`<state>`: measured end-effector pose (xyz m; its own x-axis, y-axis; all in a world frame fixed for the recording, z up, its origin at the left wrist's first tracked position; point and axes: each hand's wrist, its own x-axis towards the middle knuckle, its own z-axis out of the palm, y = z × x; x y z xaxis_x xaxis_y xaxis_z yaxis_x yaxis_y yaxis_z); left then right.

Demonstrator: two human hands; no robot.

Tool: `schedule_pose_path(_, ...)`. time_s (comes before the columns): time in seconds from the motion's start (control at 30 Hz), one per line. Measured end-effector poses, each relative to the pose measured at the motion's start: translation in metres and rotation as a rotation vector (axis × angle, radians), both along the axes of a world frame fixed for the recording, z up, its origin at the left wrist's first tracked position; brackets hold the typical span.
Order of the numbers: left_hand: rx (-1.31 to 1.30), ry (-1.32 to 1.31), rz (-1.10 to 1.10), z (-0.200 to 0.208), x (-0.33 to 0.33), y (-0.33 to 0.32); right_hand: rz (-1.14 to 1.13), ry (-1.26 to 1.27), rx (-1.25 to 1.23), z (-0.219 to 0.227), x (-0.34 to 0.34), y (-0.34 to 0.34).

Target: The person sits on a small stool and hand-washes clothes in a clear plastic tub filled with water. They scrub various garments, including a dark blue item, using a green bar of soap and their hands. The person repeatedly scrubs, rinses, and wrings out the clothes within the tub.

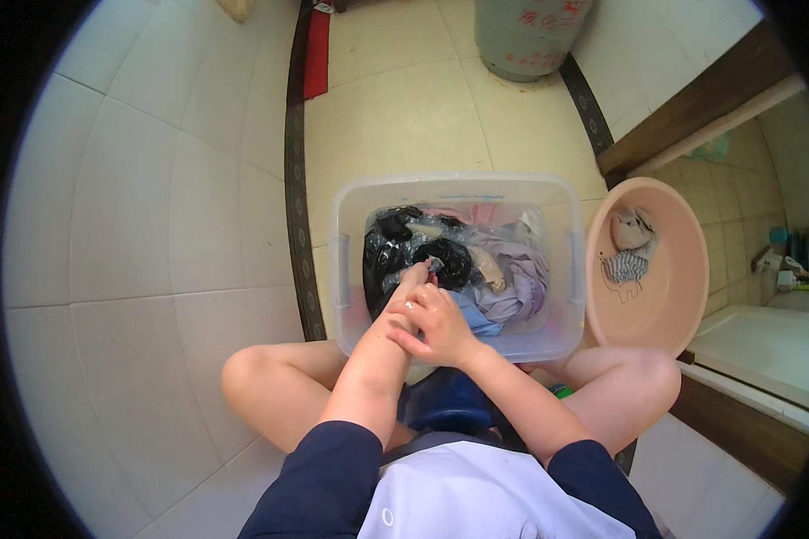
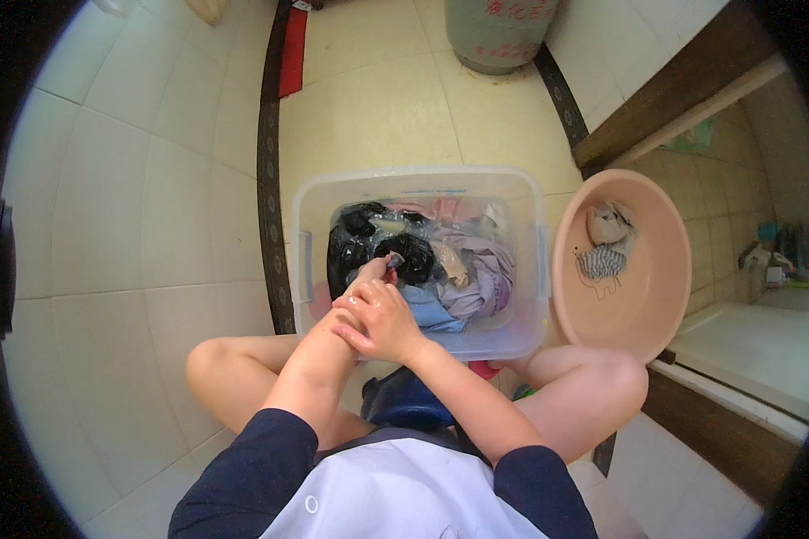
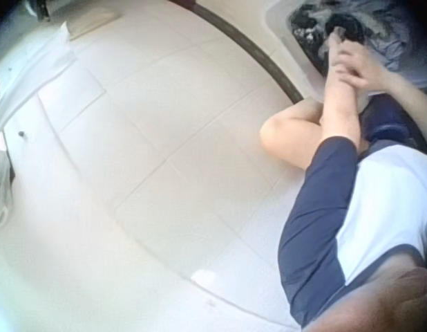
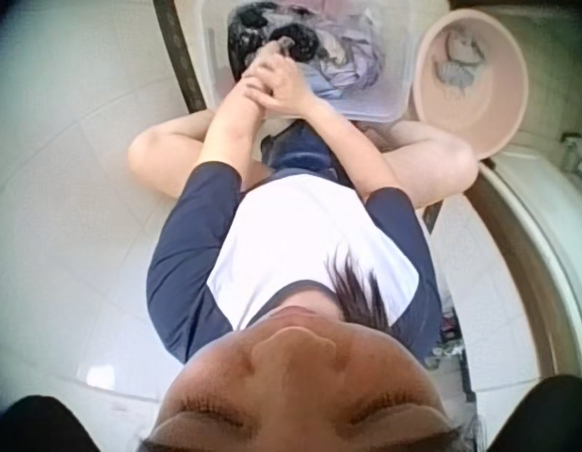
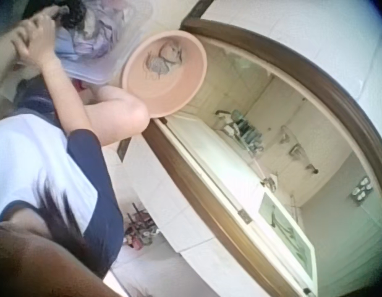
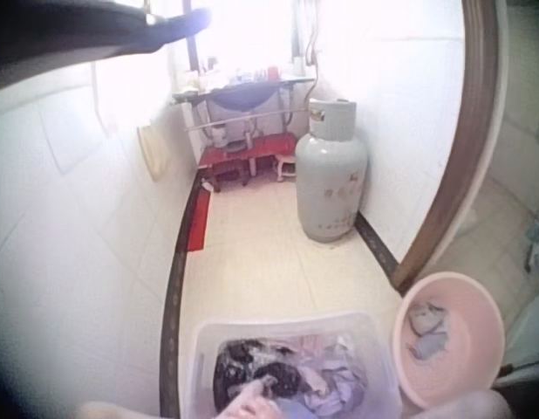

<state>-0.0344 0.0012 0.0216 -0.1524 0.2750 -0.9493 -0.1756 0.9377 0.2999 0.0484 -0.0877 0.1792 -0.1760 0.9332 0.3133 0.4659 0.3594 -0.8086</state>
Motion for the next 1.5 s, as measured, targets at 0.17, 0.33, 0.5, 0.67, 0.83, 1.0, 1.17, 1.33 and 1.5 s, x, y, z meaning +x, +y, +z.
schedule_pose_path(0.17, -0.056, -0.292, 0.087, -0.004, 0.021, 0.001, -0.518, -0.121, -0.095, -0.054, 0.03, 0.009)
schedule_pose_path(0.33, -0.016, -0.383, -0.399, 0.071, 0.016, 0.005, -0.494, -0.445, -0.542, -0.115, 0.084, 0.003)
schedule_pose_path(0.5, 0.181, -0.715, -0.459, 0.159, 0.007, 0.011, -0.444, 0.004, -0.273, -0.131, 0.085, 0.006)
schedule_pose_path(0.67, 0.454, -0.673, -0.472, 0.183, -0.004, 0.025, -0.572, 0.123, -0.444, -0.126, 0.078, 0.015)
schedule_pose_path(0.83, 0.609, -0.695, -0.134, 0.17, -0.007, 0.025, -0.354, 0.012, -0.722, -0.112, 0.092, -0.001)
schedule_pose_path(1.0, 0.65, -0.774, -0.017, 0.169, 0.005, 0.019, -0.246, 0.002, -0.793, -0.086, 0.088, -0.011)
schedule_pose_path(1.17, 0.567, -0.875, -0.236, 0.205, 0.011, 0.016, -0.461, -0.141, -0.246, -0.078, 0.07, 0.018)
schedule_pose_path(1.33, 0.634, -0.917, -0.3, 0.222, -0.017, 0.023, -0.168, -0.074, -0.306, -0.112, 0.074, 0.062)
schedule_pose_path(1.5, 0.81, 0.186, -0.363, 0.121, -0.034, 0.041, -0.76, -0.252, -0.458, -0.144, 0.075, 0.066)
